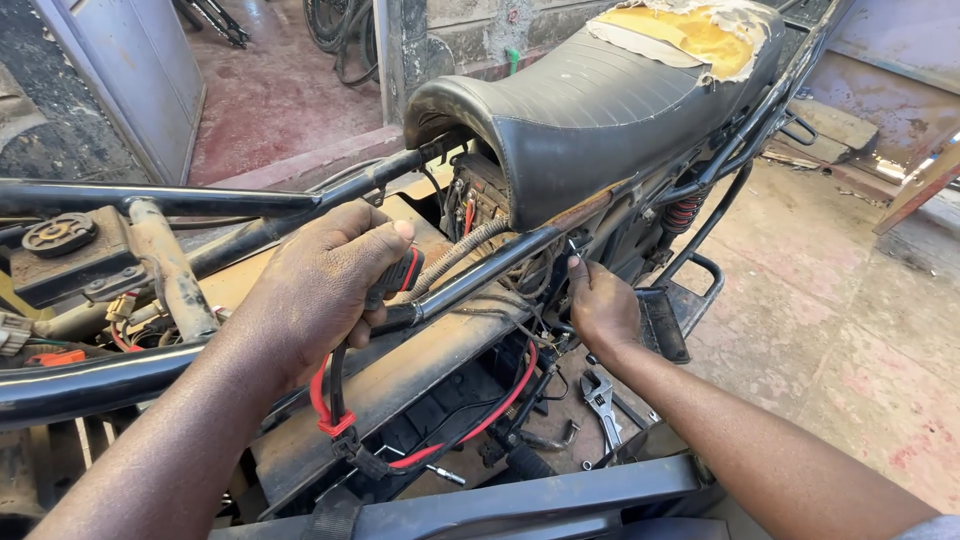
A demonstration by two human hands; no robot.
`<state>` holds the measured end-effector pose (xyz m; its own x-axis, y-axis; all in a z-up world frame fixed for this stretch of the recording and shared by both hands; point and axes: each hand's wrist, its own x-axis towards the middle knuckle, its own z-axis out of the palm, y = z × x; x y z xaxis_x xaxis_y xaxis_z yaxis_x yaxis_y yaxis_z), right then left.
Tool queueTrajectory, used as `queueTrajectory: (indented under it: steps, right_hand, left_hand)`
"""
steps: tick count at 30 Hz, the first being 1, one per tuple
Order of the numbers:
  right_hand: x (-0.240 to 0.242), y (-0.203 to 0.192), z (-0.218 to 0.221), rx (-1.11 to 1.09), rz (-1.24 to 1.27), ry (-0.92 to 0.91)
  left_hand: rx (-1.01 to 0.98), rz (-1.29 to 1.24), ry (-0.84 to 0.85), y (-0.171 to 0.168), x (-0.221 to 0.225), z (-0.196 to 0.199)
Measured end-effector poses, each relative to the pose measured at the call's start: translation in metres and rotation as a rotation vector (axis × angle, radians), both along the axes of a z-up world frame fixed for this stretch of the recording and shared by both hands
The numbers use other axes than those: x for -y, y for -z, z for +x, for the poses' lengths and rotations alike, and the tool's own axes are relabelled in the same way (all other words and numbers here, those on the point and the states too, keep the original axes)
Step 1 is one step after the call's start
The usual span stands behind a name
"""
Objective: Troubleshooting and repairing electrical connectors on a motorcycle wiring harness
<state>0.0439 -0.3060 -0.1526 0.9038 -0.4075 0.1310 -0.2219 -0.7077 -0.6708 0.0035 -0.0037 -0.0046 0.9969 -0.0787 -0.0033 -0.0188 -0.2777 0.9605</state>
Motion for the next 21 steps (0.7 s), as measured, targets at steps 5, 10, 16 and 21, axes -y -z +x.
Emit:
queueTrajectory:
  steps: [5, 10, 16, 21]
  right_hand:
    - [-0.004, 0.002, 0.006, -0.046, -0.111, 0.052]
    - [-0.003, 0.014, 0.014, -0.004, -0.157, 0.082]
    - [-0.001, 0.018, 0.015, 0.036, -0.145, 0.094]
    - [0.013, 0.008, 0.014, -0.115, -0.201, 0.005]
  left_hand:
    - [-0.082, 0.062, 0.010, -0.012, 0.002, 0.002]
    - [-0.149, 0.066, 0.040, -0.015, 0.002, 0.005]
    - [-0.170, 0.083, 0.015, -0.015, 0.003, 0.005]
    - [-0.169, -0.057, 0.038, -0.016, -0.001, 0.002]
